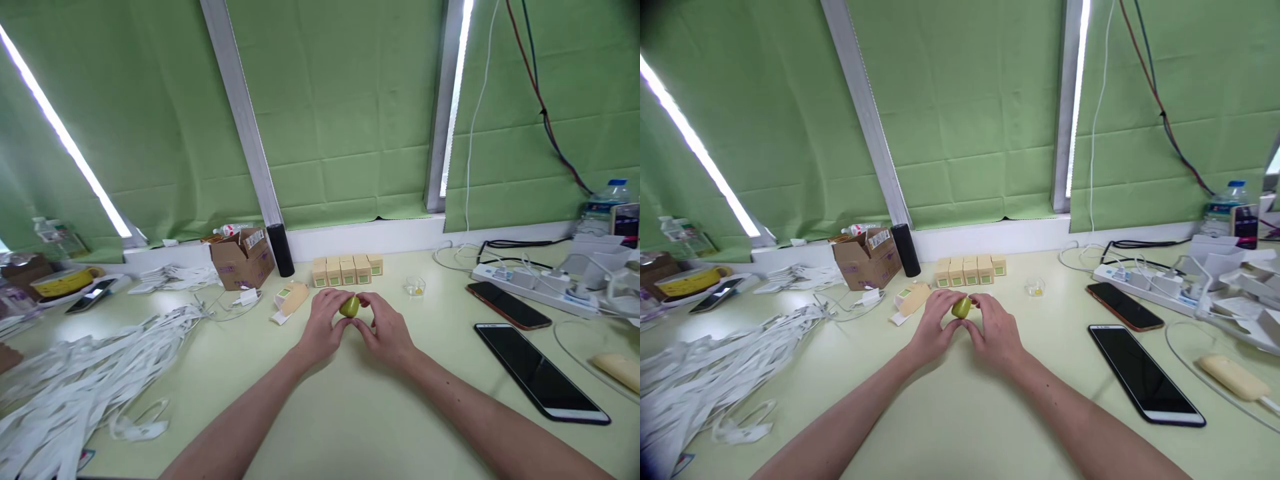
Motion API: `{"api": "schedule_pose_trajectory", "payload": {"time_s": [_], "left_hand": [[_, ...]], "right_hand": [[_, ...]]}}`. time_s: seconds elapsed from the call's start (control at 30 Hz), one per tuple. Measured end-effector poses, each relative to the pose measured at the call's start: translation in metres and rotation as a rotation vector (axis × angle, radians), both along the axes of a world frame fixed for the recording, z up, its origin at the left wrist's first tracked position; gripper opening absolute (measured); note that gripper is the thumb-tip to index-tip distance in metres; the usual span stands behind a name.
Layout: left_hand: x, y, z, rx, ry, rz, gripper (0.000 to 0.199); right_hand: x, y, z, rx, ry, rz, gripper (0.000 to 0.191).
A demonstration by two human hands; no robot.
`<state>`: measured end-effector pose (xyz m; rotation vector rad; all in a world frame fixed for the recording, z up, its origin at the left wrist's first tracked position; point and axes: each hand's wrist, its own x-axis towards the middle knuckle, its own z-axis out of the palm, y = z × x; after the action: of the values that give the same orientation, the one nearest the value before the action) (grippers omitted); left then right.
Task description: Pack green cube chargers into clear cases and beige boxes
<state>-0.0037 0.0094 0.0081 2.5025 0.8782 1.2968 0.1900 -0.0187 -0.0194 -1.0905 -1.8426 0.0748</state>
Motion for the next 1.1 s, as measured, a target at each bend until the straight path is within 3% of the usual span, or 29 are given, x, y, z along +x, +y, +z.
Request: {"api": "schedule_pose_trajectory", "payload": {"time_s": [0.1,0.2,0.3,0.67,1.0,1.1], "left_hand": [[-0.003,0.012,-0.003,-0.257,-0.266,0.039,0.047],[-0.006,0.021,-0.004,-0.541,-0.532,-0.105,0.052],[-0.007,0.024,-0.003,-0.688,-0.680,-0.209,0.060],[-0.006,0.025,-0.005,-0.731,-0.758,-0.265,0.064],[-0.007,0.027,-0.009,-0.729,-0.761,-0.222,0.066],[-0.007,0.025,-0.008,-0.719,-0.766,-0.183,0.067]], "right_hand": [[0.003,0.003,0.000,0.005,-0.024,-0.048,0.036],[0.006,0.006,-0.001,0.020,-0.169,-0.076,0.028],[0.006,0.010,-0.005,0.002,-0.360,-0.087,0.034],[-0.009,0.018,-0.009,-0.233,-0.617,-0.160,0.036],[-0.006,0.017,-0.009,-0.155,-0.549,-0.119,0.027],[-0.005,0.015,-0.007,-0.092,-0.448,-0.069,0.032]]}}
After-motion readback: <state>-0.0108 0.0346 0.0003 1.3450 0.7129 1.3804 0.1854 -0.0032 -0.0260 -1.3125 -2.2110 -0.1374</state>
